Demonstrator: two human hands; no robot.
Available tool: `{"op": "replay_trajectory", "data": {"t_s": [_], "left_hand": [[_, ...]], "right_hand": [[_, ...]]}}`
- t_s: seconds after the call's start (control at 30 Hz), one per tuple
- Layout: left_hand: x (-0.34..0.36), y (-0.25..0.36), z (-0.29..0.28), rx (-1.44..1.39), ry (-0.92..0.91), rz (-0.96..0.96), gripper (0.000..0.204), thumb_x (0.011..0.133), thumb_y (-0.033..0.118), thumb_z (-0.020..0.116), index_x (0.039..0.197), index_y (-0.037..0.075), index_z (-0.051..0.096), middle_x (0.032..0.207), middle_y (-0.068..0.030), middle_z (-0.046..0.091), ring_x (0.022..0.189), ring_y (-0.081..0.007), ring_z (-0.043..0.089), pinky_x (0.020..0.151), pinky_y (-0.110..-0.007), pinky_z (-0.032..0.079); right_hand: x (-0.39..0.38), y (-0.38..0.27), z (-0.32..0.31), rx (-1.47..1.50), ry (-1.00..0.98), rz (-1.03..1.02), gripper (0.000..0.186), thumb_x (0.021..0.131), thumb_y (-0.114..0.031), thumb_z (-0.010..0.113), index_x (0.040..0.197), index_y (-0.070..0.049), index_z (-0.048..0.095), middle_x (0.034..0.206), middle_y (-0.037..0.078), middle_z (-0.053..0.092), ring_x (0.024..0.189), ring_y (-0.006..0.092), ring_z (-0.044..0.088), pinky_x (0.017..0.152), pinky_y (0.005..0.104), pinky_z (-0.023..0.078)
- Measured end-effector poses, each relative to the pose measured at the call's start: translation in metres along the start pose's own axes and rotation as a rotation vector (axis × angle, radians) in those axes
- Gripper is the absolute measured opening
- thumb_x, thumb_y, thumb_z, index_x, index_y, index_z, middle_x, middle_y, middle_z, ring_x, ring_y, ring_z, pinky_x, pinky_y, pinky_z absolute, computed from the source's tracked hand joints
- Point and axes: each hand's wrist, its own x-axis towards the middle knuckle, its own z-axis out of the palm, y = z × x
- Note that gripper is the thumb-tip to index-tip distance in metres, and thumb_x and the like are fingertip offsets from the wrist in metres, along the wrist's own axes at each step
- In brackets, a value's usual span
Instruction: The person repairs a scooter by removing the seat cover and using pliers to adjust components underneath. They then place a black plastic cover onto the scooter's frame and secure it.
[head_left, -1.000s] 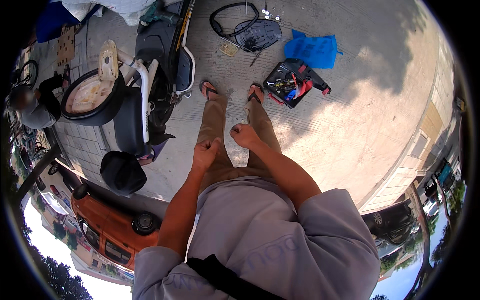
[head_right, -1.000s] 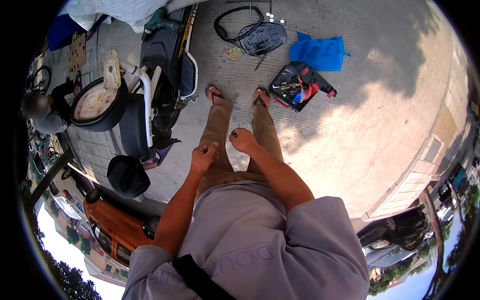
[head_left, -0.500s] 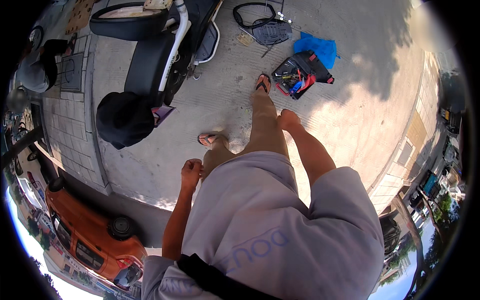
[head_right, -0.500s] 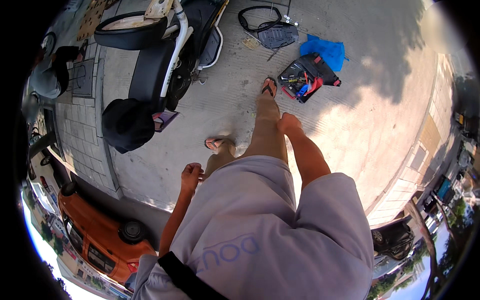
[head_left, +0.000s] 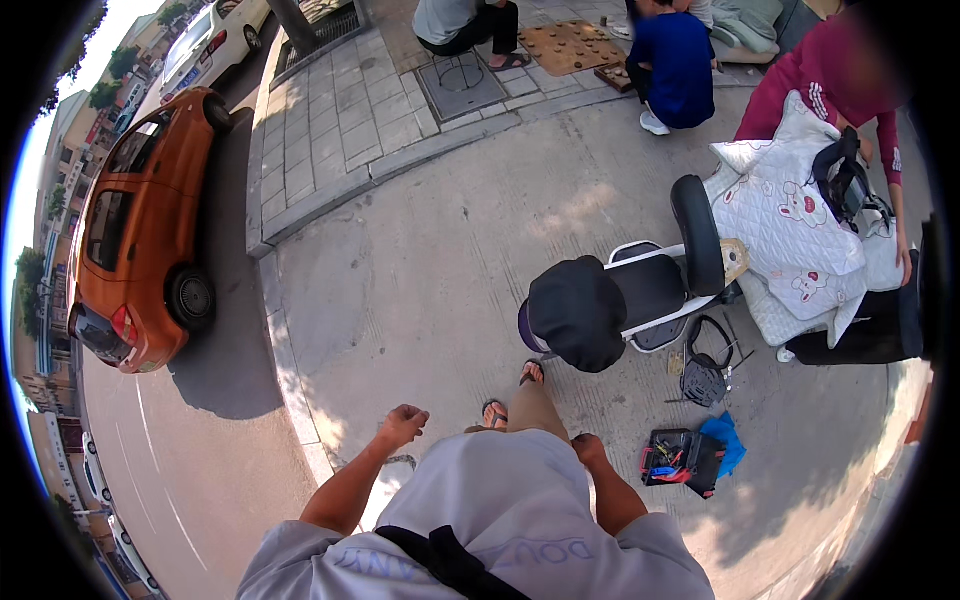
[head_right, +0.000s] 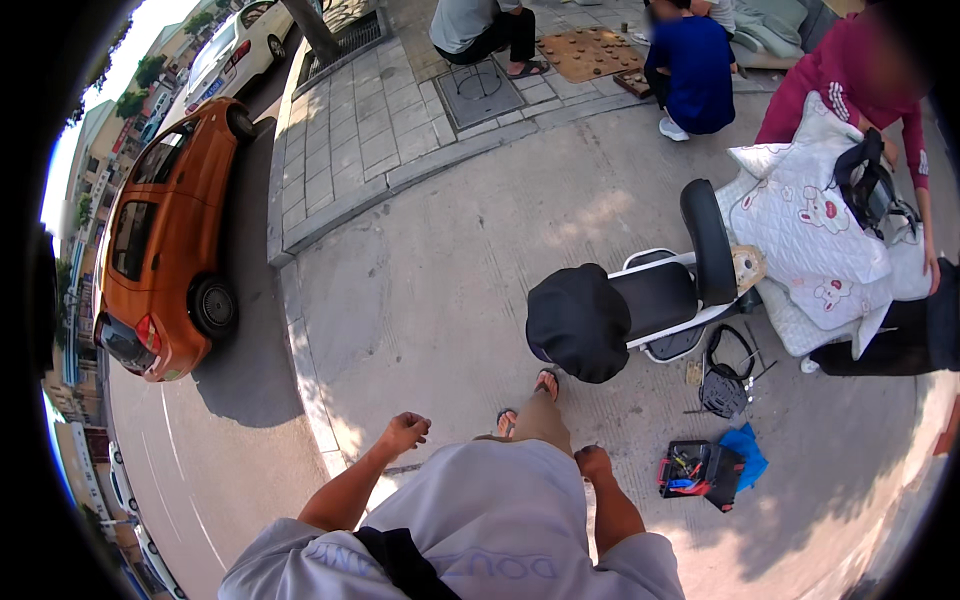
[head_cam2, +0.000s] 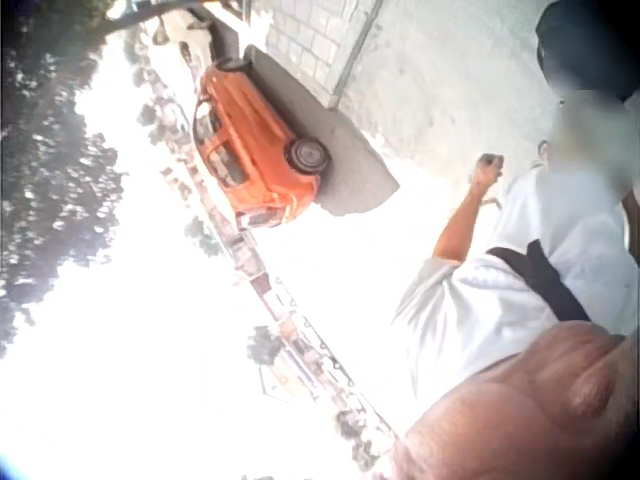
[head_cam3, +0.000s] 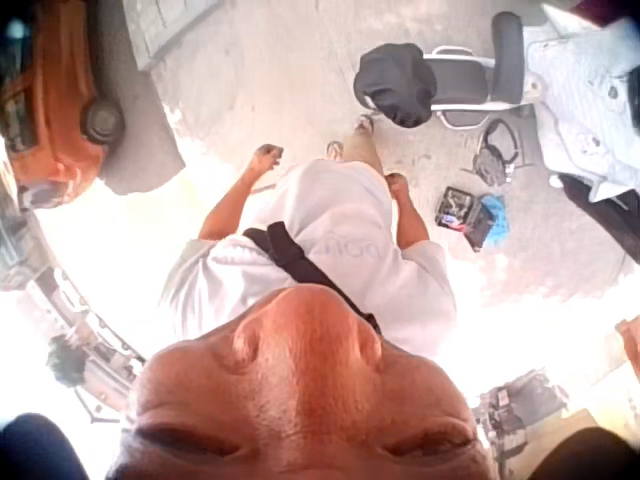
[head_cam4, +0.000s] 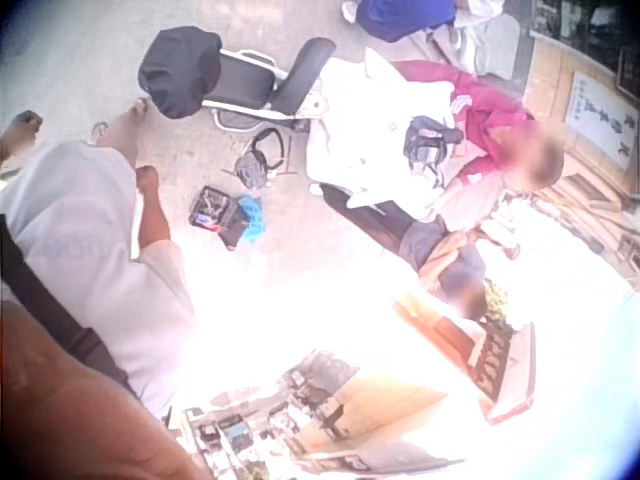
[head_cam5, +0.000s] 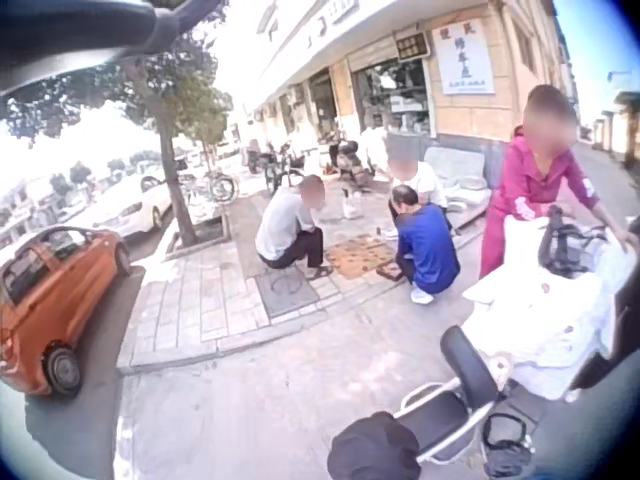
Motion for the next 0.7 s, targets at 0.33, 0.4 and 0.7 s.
{"op": "replay_trajectory", "data": {"t_s": [0.33, 0.4, 0.7], "left_hand": [[0.067, 0.098, -0.119, -0.002, 0.289, 0.040, 0.053, 0.094, 0.031, 0.077, 0.130, -0.002, 0.059, 0.082, -0.0129, 0.074, 0.068, -0.0201, 0.074, 0.059, -0.034, 0.058], [0.071, 0.086, -0.150, 0.090, 0.235, -0.159, 0.058, 0.093, 0.031, 0.077, 0.135, -0.003, 0.056, 0.087, -0.0160, 0.075, 0.071, -0.0208, 0.075, 0.057, -0.035, 0.059], [0.221, 0.016, -0.207, 0.435, -0.068, 0.179, 0.048, 0.086, 0.035, 0.081, 0.114, -0.003, 0.075, 0.114, -0.0263, 0.076, 0.103, -0.0384, 0.076, 0.092, -0.043, 0.060]], "right_hand": [[0.077, -0.133, 0.013, 0.148, -0.239, 0.278, 0.033, 0.081, -0.030, 0.077, 0.099, -0.002, 0.080, 0.102, 0.023, 0.077, 0.100, 0.0389, 0.076, 0.086, 0.0444, 0.060], [0.106, -0.175, 0.009, 0.214, -0.256, 0.306, 0.033, 0.081, -0.030, 0.077, 0.099, -0.002, 0.080, 0.103, 0.023, 0.077, 0.100, 0.0390, 0.075, 0.086, 0.0444, 0.060], [0.213, -0.322, -0.063, 0.335, -0.140, 0.391, 0.035, 0.081, -0.031, 0.076, 0.101, -0.002, 0.080, 0.105, 0.024, 0.077, 0.103, 0.0394, 0.075, 0.087, 0.0444, 0.059]]}}
